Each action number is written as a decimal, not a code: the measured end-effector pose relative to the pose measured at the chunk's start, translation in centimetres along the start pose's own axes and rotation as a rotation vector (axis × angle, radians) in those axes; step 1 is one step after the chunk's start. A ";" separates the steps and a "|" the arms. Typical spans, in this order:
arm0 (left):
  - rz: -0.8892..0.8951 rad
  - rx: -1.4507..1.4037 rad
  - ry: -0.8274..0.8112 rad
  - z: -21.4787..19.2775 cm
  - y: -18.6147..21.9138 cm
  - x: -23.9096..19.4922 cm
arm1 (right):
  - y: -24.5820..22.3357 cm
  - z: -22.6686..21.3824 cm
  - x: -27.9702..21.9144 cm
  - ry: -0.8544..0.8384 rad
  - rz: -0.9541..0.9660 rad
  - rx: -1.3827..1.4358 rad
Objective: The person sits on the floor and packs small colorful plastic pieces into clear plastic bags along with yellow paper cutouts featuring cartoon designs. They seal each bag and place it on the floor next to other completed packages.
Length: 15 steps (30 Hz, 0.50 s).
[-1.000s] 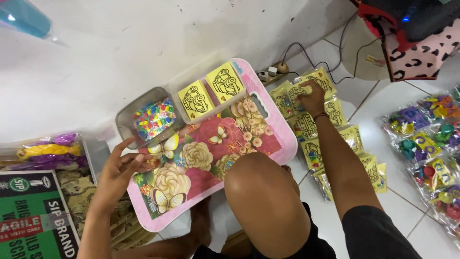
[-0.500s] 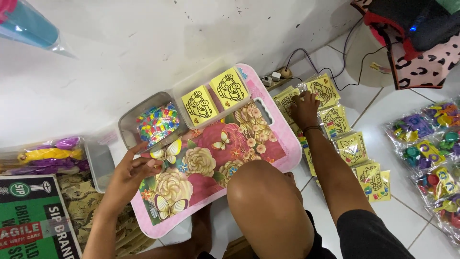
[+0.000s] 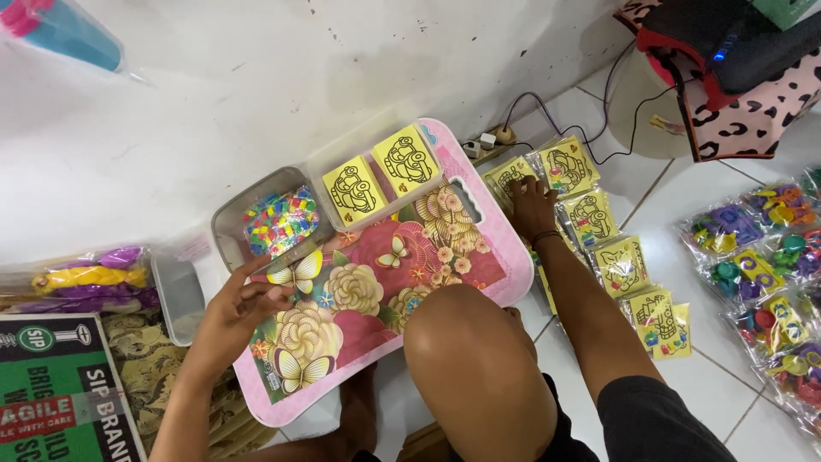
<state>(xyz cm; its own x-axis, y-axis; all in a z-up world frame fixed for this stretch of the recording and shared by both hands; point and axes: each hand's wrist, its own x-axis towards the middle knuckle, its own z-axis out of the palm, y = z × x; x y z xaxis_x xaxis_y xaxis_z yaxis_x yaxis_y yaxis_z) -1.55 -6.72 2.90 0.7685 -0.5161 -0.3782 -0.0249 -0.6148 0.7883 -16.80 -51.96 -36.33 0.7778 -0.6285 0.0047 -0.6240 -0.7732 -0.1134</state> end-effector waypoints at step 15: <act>0.001 0.538 -0.168 -2.4 -0.8 -0.5 | 0.1 -15.9 0.9 0.525 0.105 0.724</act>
<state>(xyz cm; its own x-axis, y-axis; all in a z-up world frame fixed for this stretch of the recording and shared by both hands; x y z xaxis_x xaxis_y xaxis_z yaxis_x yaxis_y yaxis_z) -0.41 -4.55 3.61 0.6567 -0.5777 -0.4847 -0.3817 -0.8090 0.4471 -17.32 -53.97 -20.53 0.4742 -0.7883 0.3920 -0.3520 -0.5778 -0.7364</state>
